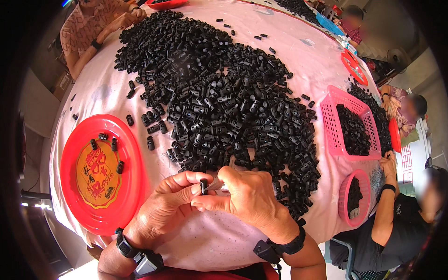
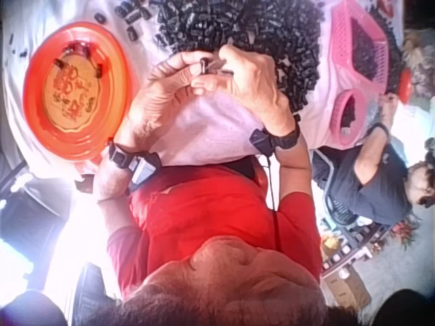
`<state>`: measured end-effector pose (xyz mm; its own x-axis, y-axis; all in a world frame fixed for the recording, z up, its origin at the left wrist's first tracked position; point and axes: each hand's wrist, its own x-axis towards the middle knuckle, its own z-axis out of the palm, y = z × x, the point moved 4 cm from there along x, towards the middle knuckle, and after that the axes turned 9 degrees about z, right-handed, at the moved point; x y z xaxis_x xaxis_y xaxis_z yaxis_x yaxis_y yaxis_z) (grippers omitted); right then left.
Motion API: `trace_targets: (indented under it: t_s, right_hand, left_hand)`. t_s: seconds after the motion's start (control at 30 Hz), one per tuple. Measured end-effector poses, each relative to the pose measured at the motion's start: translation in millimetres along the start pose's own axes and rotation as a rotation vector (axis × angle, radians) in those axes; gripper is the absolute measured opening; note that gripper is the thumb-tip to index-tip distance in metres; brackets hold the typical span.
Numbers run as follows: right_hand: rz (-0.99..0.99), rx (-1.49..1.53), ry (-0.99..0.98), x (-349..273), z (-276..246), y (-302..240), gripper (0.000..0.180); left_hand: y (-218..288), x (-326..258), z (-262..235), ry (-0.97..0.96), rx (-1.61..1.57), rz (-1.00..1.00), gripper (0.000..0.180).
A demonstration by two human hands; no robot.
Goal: The recorder and others at the table are manually assembling small black plastic cord locks or toggles.
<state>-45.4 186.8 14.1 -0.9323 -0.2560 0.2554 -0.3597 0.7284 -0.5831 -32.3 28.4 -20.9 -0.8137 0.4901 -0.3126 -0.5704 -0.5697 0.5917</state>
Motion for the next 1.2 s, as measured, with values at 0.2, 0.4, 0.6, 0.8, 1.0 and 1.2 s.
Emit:
trace_targets:
  t_s: [0.2, 0.4, 0.6, 0.8, 1.0, 1.2]
  right_hand:
    - [0.0, -0.014, -0.007, 1.0, 0.2, -0.2, 0.054]
    - [0.009, -0.02, -0.018, 0.0, 1.2, 0.6, 0.055]
    - [-0.005, -0.035, -0.019, -0.5, 3.5, 2.5, 0.055]
    - [-0.018, -0.04, -0.02, 0.5, 2.9, 0.7, 0.054]
    - [-0.009, -0.06, -0.053, 0.3, 2.7, -0.4, 0.052]
    - [-0.006, -0.029, -0.043, -1.8, 8.6, 0.1, 0.049]
  left_hand:
    - [1.1, 0.4, -0.1, -0.007, 0.014, 0.014, 0.024]
    - [-0.4, -0.6, -0.4, -0.004, 0.019, 0.027, 0.023]
    - [-0.1, -0.5, 0.1, -0.007, 0.031, 0.031, 0.022]
    - [-1.4, 0.0, -0.8, -0.034, 0.017, 0.046, 0.022]
    - [-2.2, 0.0, -1.7, -0.033, 0.026, 0.062, 0.021]
    - [-2.1, 0.3, -2.0, -0.012, 0.036, 0.062, 0.02]
